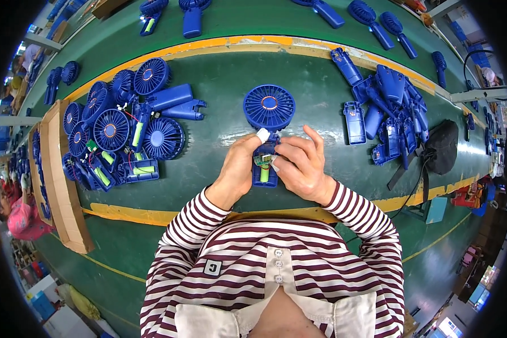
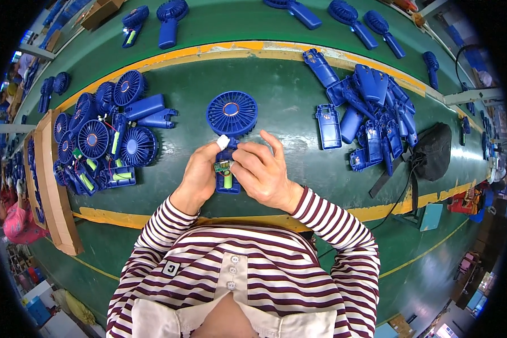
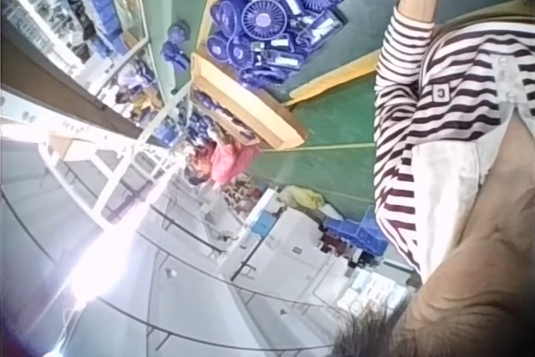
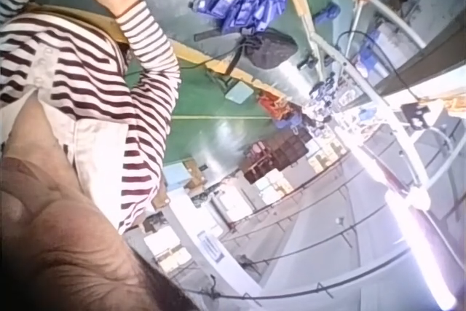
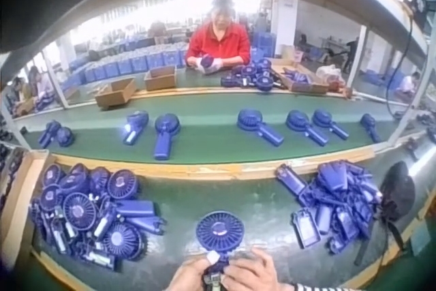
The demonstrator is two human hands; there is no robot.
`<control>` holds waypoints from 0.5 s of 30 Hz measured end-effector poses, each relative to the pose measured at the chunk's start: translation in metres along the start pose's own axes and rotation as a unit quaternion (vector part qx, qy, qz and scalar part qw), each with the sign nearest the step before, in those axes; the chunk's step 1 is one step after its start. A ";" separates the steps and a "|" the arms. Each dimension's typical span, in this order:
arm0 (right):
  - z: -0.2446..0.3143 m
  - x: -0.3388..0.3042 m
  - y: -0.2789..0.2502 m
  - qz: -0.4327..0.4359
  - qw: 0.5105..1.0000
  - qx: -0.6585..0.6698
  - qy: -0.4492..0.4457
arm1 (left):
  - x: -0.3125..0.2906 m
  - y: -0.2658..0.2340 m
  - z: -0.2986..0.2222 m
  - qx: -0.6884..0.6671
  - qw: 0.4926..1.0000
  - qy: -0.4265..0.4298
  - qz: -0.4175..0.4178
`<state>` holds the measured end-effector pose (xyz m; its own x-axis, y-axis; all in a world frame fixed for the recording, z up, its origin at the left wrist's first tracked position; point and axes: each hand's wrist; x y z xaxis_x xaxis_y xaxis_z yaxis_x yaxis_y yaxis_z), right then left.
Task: The person assembles portable electric fans by fitting internal electronic components into the handle casing, snapping the outer case covers together by hand, and placing the assembled fans onto the conveyor belt.
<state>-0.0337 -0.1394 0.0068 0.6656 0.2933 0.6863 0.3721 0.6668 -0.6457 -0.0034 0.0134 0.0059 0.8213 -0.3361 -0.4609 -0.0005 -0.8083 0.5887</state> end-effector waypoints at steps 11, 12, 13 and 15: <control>-0.005 0.001 -0.005 0.044 0.999 -0.009 0.015 | -0.006 0.011 -0.002 0.008 1.000 0.002 -0.016; -0.005 0.003 -0.005 0.047 0.998 0.002 0.032 | -0.006 0.010 -0.002 0.015 1.000 0.000 -0.016; -0.005 0.004 -0.006 0.051 0.997 0.013 0.049 | -0.006 0.010 -0.002 0.015 1.000 -0.001 -0.017; -0.004 0.009 -0.012 0.070 0.995 0.019 0.066 | -0.004 0.009 -0.003 0.014 1.000 -0.018 -0.010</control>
<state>-0.0297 -0.1472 0.0198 0.7894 0.2951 0.5383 0.2455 0.6520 -0.7174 -0.0050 0.0094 0.0151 0.8008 -0.3362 -0.4956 -0.0002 -0.8277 0.5612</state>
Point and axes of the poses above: each hand's wrist, its own x-axis towards the middle knuckle, its own y-axis out of the palm, z = x × y, and after that the axes turned 6 degrees about y, right-handed
